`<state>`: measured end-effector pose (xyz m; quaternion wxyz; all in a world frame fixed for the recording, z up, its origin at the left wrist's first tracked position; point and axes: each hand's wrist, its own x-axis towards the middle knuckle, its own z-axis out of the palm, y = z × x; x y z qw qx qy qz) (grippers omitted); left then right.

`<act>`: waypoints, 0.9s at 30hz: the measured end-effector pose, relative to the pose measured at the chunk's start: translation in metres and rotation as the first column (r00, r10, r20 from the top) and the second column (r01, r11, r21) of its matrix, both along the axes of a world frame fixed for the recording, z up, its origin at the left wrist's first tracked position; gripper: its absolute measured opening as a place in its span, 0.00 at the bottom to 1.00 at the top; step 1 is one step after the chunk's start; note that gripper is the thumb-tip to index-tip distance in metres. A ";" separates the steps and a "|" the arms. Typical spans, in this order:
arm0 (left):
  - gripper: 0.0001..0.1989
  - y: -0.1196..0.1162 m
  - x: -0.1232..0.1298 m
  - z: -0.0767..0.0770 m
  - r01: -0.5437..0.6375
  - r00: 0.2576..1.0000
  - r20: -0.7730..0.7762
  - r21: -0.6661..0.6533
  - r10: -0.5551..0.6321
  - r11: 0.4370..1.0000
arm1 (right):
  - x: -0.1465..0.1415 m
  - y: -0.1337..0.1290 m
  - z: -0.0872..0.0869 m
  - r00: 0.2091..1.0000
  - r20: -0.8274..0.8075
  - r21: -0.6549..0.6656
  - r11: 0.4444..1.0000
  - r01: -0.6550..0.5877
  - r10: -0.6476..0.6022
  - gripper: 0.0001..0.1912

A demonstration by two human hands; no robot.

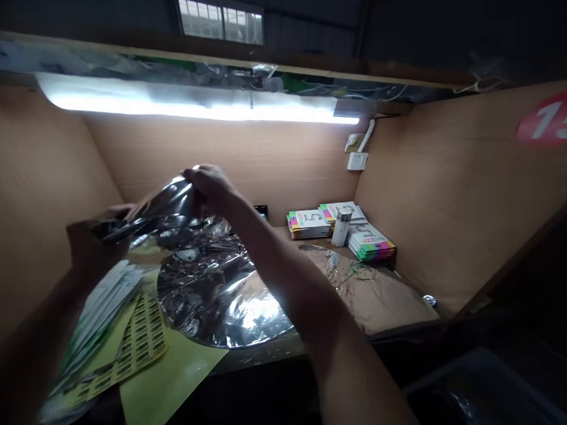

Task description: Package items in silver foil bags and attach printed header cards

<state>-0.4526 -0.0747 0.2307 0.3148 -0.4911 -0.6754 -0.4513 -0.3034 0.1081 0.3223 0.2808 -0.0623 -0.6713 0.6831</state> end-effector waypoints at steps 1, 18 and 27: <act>0.16 -0.002 0.010 0.017 0.019 0.997 -0.081 0.023 -0.017 1.000 | 0.019 0.004 0.005 0.998 -0.067 -0.020 1.000 0.003 -0.004 0.12; 0.29 0.107 0.332 -0.205 0.516 0.761 0.169 -0.743 -0.626 0.427 | 0.338 0.135 -0.252 0.567 0.706 0.447 0.888 0.107 -0.424 0.11; 0.21 0.081 0.085 -0.125 0.191 0.806 0.585 -0.395 0.086 0.899 | 0.324 0.084 -0.285 0.282 0.187 0.973 0.217 0.080 -0.941 0.27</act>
